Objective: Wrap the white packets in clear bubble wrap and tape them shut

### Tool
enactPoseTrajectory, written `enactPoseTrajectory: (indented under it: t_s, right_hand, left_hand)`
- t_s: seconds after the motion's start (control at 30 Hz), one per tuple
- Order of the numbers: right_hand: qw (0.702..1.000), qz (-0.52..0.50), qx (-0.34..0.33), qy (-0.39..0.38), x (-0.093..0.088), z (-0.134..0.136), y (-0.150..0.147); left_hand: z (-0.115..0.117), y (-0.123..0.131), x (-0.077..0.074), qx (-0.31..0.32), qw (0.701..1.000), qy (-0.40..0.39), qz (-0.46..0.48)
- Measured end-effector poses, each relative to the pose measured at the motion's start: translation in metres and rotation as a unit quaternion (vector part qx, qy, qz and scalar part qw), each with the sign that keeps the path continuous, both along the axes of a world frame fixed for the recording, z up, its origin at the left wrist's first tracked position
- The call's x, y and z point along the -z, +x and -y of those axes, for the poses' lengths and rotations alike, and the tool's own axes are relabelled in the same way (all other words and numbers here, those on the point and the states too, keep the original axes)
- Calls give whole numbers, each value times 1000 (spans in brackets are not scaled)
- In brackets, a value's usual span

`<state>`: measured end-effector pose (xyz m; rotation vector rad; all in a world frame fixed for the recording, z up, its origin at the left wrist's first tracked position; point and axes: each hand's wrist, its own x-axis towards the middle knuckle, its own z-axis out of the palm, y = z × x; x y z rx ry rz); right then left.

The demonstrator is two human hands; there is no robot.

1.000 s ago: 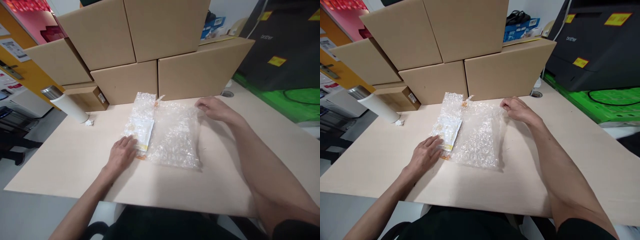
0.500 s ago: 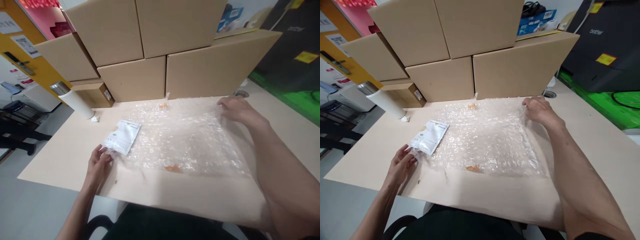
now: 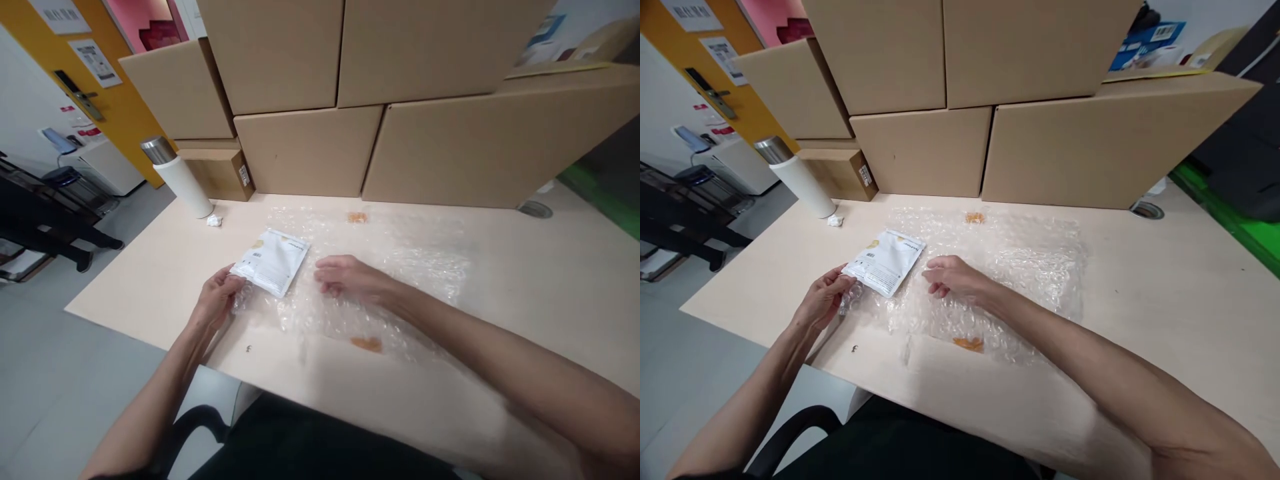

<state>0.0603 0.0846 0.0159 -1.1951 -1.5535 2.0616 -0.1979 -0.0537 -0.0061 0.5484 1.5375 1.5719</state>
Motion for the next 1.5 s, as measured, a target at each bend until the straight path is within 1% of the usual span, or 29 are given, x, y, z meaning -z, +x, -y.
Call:
enactPoseTrajectory:
  t_s: [0.03,0.1,0.2,0.27,0.33,0.37,0.43,0.5,0.53,0.6,0.7,0.8,0.87,0.93,1.0,1.07,1.17,1.23,1.37,1.43,1.5]
  right_hand:
    - [999,-18,17,-36,3,3,-9]
    - [994,-57,48,-80,7,7,-22]
    - [990,-83,67,-95,10,9,-30]
    - [990,-80,85,-79,10,12,-32]
    - [992,-72,90,-53,8,16,-33]
    - [994,-68,73,-47,6,19,-33]
    - [996,-56,5,-63,4,24,-35]
    - [992,-42,-61,-106,3,29,-40]
    - [988,-43,-77,-130,4,32,-43]
    - [980,-73,-68,-170,8,38,-52]
    - [971,-137,9,-196,18,45,-69]
    - [968,-144,80,-189,23,48,-80]
    - [970,-139,102,-171,21,46,-81]
    - [974,-139,107,-144,17,42,-75]
    - [979,-142,90,-113,12,37,-62]
    - [985,-137,53,-95,10,34,-45]
    - [990,-90,-13,-104,13,35,-23]
    - [991,-49,-38,-117,18,40,-15]
    - [993,-10,-52,-109,23,50,-18]
    - [994,15,-68,-85,21,51,-25]
    - [993,48,-97,-43,17,50,-32]
  left_hand:
    - [2,0,0,17,1000,6,2]
    - [6,1,-1,43,999,13,3]
    - [11,3,-1,64,998,14,13]
    - [13,3,-3,38,998,13,46]
    - [13,4,-5,-9,994,15,107]
    - [14,4,-7,-30,989,17,144]
    - [15,5,-11,-56,977,21,207]
    - [17,6,-13,-57,970,31,236]
    - [18,7,-13,-46,970,38,237]
    - [22,7,-12,-8,975,55,217]
    - [28,4,-10,32,987,55,151]
    - [35,-2,-7,61,994,33,79]
    - [39,-8,-7,80,995,11,52]
    - [43,-12,-7,73,996,-19,36]
    - [45,-16,-7,54,998,-40,18]
    - [46,-18,-7,49,997,-53,-9]
    - [47,-18,-4,53,996,-62,-46]
    - [47,-17,-2,64,994,-68,-59]
    - [48,-17,2,72,989,-91,-90]
    - [48,-18,1,78,986,-107,-97]
    - [48,-20,-1,100,985,-114,-84]
